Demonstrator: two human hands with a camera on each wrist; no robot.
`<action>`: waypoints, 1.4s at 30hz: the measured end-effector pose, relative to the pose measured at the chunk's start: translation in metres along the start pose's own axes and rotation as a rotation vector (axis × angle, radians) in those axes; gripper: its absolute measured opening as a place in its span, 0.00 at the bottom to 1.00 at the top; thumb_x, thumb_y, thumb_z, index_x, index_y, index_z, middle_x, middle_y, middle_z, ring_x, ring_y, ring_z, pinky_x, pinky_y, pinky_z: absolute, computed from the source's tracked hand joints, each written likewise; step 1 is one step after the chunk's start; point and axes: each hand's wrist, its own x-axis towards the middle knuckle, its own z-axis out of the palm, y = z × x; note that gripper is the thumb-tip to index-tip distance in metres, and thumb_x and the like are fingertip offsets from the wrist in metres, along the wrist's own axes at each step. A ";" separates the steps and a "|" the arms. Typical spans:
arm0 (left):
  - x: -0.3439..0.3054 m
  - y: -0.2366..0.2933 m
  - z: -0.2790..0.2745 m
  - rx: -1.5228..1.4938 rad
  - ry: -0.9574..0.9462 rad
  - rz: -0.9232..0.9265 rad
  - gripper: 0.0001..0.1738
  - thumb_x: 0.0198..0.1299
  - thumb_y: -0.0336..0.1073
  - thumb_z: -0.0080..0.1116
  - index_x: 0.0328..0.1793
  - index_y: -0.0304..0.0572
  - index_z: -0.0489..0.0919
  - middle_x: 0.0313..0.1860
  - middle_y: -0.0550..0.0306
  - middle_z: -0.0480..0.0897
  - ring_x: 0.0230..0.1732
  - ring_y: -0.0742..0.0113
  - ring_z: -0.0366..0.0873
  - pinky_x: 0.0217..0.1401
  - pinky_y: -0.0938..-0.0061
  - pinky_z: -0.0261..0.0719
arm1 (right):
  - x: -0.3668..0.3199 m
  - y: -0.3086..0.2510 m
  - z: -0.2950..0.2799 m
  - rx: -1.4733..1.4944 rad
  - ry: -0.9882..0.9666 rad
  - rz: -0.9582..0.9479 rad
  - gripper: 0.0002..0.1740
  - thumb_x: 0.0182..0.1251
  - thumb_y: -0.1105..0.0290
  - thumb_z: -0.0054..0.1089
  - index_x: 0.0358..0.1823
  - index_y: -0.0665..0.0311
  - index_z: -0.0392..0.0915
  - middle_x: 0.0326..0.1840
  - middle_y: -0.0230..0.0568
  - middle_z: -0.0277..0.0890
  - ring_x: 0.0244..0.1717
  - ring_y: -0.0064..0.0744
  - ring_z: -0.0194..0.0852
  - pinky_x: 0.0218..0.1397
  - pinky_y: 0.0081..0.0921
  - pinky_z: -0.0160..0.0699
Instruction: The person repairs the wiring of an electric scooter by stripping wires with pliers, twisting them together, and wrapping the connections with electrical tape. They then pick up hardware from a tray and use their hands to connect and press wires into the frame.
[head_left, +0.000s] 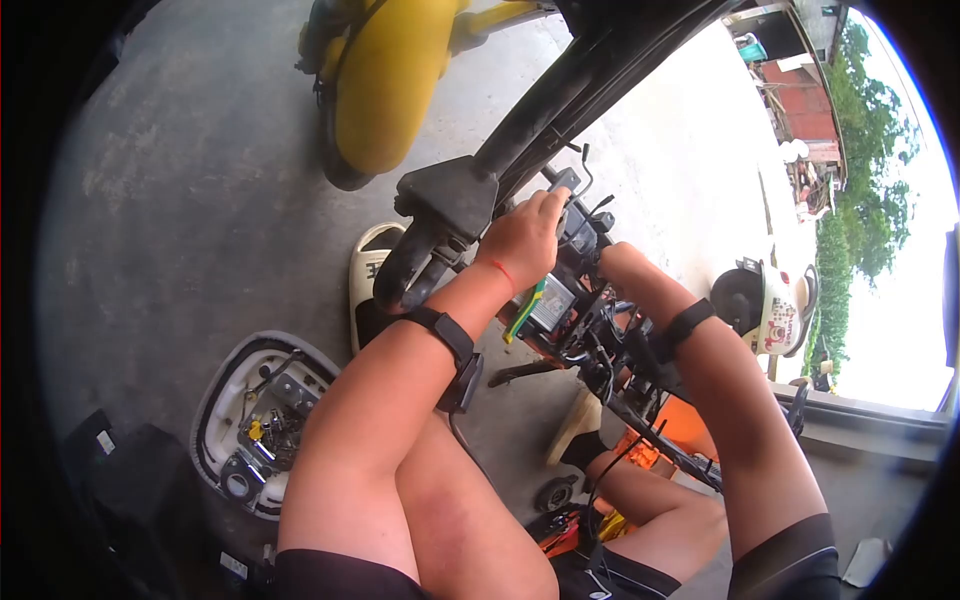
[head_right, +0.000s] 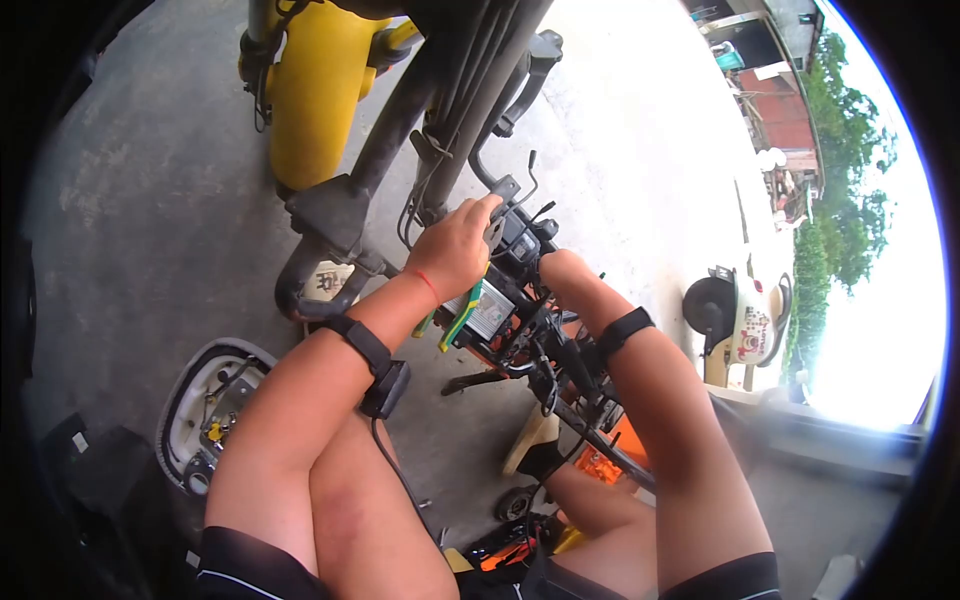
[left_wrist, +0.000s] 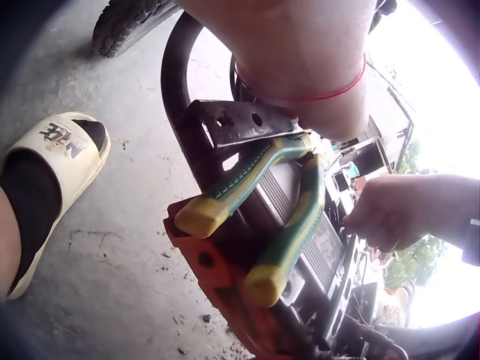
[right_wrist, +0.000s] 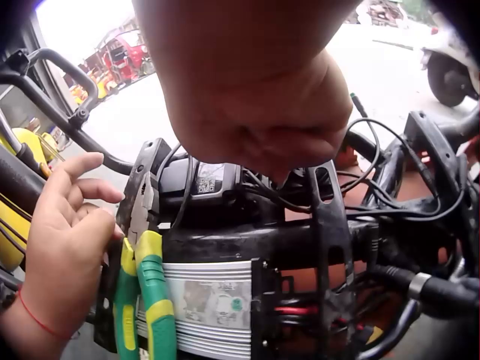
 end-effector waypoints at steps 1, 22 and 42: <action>0.000 0.000 0.001 -0.009 -0.004 0.001 0.23 0.65 0.29 0.45 0.67 0.43 0.67 0.53 0.45 0.77 0.51 0.41 0.78 0.51 0.51 0.79 | -0.003 -0.012 -0.005 -0.011 -0.005 0.005 0.17 0.63 0.68 0.51 0.43 0.71 0.85 0.33 0.54 0.84 0.34 0.51 0.85 0.36 0.37 0.83; -0.005 -0.017 0.005 -0.103 -0.005 0.046 0.29 0.58 0.24 0.48 0.69 0.41 0.65 0.53 0.41 0.77 0.53 0.40 0.77 0.54 0.53 0.78 | -0.034 -0.033 -0.005 -0.142 0.373 -0.014 0.07 0.63 0.73 0.53 0.40 0.67 0.71 0.38 0.49 0.76 0.43 0.50 0.82 0.45 0.41 0.82; -0.008 -0.017 -0.002 -0.054 -0.117 0.059 0.19 0.61 0.27 0.51 0.60 0.43 0.71 0.54 0.47 0.73 0.58 0.45 0.74 0.58 0.54 0.76 | -0.028 -0.049 -0.033 -0.180 0.225 0.071 0.09 0.59 0.73 0.53 0.28 0.68 0.82 0.31 0.50 0.85 0.36 0.50 0.86 0.40 0.41 0.84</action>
